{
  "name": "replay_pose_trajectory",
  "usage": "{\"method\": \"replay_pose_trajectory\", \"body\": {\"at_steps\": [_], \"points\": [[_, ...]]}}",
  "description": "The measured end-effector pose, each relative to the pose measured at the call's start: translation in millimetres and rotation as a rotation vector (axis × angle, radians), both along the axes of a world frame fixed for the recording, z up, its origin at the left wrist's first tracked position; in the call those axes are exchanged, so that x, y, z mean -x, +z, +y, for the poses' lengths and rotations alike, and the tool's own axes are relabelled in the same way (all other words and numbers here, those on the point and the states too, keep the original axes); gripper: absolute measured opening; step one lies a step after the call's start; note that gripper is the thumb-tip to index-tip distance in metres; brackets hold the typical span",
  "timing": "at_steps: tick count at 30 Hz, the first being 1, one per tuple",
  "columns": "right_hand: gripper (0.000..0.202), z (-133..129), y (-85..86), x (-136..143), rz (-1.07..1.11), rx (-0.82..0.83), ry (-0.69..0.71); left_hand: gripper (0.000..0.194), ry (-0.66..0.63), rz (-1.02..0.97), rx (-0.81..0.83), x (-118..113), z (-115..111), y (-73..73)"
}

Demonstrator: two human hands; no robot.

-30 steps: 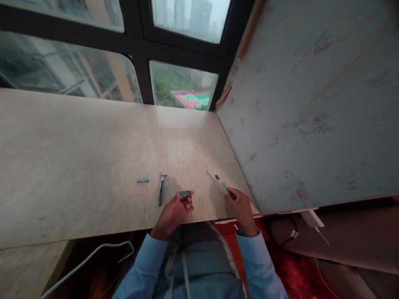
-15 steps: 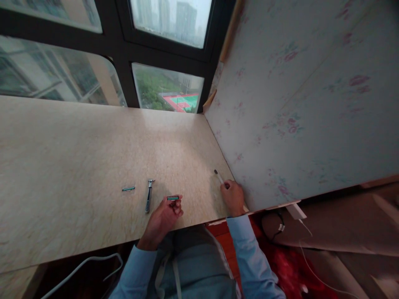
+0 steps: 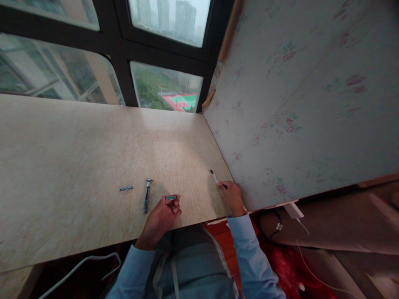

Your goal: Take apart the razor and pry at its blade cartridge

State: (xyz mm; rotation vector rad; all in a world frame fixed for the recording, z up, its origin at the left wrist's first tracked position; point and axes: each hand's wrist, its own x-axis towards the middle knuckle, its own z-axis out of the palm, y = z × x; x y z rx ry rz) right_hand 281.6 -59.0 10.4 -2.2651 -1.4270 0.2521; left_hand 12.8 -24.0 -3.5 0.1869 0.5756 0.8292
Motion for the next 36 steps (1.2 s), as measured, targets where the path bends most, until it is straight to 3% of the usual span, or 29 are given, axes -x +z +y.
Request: {"method": "replay_pose_trajectory", "body": {"at_steps": [9, 20, 30, 36], "points": [[0.031, -1.7, 2.1, 13.7, -0.124, 0.049, -0.077, 0.034, -0.007, 0.005, -0.008, 0.9, -0.4, 2.5], [0.027, -11.9, -5.8, 17.5, -0.153, 0.014, -0.089, 0.035, -0.021, -0.01, -0.083, 2.3, -1.3, -8.4], [0.031, -15.5, -6.5, 17.8, -0.147, 0.027, -0.077, 0.049, -0.01, -0.005, -0.235, 1.9, -5.7, -11.0], [0.035, -33.4, 9.7, 40.7, -0.095, -0.182, -0.039, 0.044, 0.015, 0.051, -0.285, -0.3, -8.8, -8.9]]}}
